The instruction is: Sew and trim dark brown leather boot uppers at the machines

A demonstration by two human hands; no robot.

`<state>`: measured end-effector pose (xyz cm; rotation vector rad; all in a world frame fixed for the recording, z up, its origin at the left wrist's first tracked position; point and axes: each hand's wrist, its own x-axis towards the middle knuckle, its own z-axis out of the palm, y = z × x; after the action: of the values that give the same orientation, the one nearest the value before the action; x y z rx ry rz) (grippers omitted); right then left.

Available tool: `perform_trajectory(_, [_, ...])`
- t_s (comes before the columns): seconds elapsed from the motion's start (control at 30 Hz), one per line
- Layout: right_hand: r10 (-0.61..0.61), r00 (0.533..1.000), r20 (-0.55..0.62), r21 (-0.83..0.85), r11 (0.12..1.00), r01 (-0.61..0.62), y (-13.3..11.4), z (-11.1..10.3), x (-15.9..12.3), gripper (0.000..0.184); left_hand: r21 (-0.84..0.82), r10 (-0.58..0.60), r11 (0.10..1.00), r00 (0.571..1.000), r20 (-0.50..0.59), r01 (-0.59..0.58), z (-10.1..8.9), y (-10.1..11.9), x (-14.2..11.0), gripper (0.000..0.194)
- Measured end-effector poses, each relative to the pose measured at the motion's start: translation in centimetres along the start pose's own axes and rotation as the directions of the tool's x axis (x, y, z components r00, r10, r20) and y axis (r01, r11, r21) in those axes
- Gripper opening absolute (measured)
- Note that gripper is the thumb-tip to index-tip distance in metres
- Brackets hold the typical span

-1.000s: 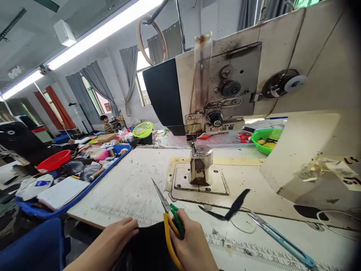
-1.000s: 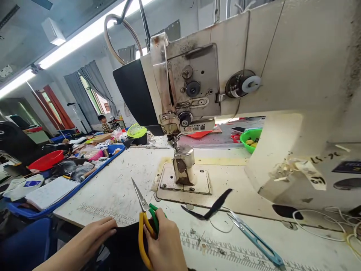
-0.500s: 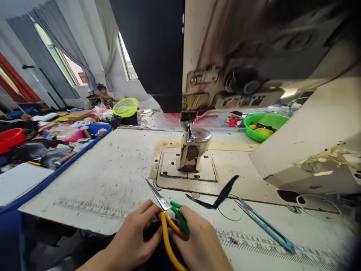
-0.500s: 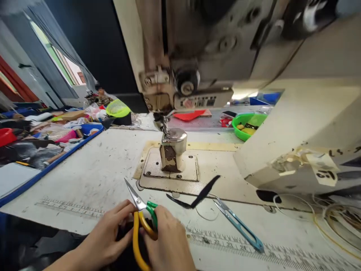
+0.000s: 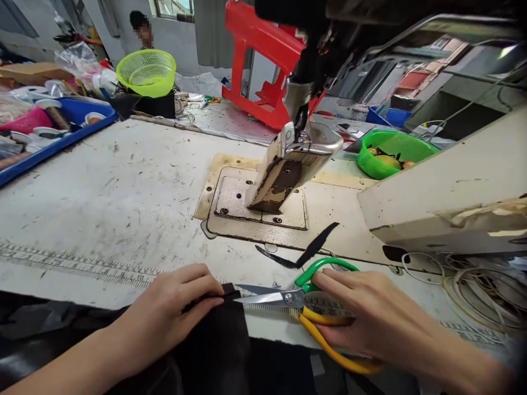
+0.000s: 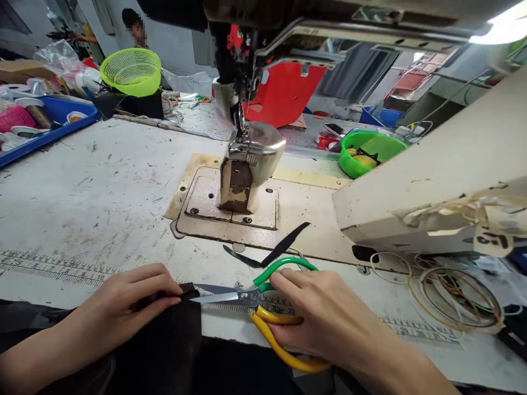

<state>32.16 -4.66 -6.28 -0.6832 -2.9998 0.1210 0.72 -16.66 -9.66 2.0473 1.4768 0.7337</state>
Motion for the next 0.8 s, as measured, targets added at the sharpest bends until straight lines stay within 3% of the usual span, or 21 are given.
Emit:
perform_trajectory(0.33, [-0.093,0.979,0.179,0.145,0.987,0.067,1.0,0.0,3.5,0.021,-0.011,-0.045,0.999,0.996,0.072,0.045,-0.6,0.8,0.7,0.016])
perform_trajectory(0.57, [-0.218,0.971,0.101,0.137,0.969,0.204,1.8,-0.4,3.8,0.018,-0.082,-0.061,0.994,0.994,0.086,0.069,-0.9,0.8,0.9,0.017])
perform_trajectory(0.8, [-0.137,0.954,0.268,0.254,0.965,0.067,0.8,-1.1,5.4,0.028,-0.144,-0.072,0.986,0.996,0.061,0.08,-1.0,0.4,1.2,0.019])
